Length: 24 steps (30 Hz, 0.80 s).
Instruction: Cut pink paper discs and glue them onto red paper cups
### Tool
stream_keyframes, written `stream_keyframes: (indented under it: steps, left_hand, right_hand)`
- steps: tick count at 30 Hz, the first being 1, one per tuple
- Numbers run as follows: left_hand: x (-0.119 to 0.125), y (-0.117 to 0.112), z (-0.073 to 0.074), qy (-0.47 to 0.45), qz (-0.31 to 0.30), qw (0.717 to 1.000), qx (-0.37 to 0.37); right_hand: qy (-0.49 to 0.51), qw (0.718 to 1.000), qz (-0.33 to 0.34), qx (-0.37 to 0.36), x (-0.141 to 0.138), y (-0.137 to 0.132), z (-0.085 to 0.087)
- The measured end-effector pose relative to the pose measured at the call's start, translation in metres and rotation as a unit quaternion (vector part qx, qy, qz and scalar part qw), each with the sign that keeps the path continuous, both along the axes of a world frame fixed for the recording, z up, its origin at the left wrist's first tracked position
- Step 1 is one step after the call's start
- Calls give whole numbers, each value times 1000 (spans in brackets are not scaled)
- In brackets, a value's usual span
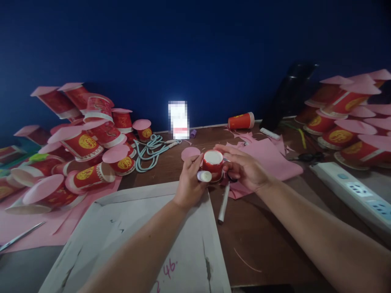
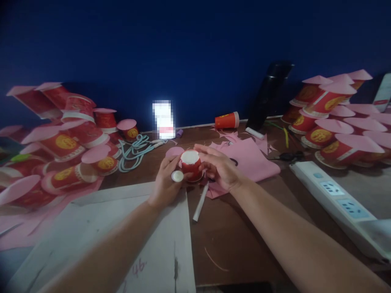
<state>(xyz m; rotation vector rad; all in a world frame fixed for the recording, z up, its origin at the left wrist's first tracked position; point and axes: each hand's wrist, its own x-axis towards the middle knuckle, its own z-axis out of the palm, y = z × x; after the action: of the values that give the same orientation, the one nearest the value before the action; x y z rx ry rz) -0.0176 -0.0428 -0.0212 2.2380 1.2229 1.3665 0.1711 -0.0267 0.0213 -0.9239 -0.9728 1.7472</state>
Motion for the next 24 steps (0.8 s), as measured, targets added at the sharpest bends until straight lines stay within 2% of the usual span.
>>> stream_keyframes:
  steps: [8,19,24]
  left_hand:
    - [2,0,1,2,11,1000,-18]
    - [0,2,-2,9,7,1000,-5]
    - [0,2,0,14,14,1000,-3]
  right_hand:
    - [46,998,33,-18,1,5,-8]
    - [34,998,13,-50,-2,10,-3]
    - [62,994,41,-81,1,14,-2]
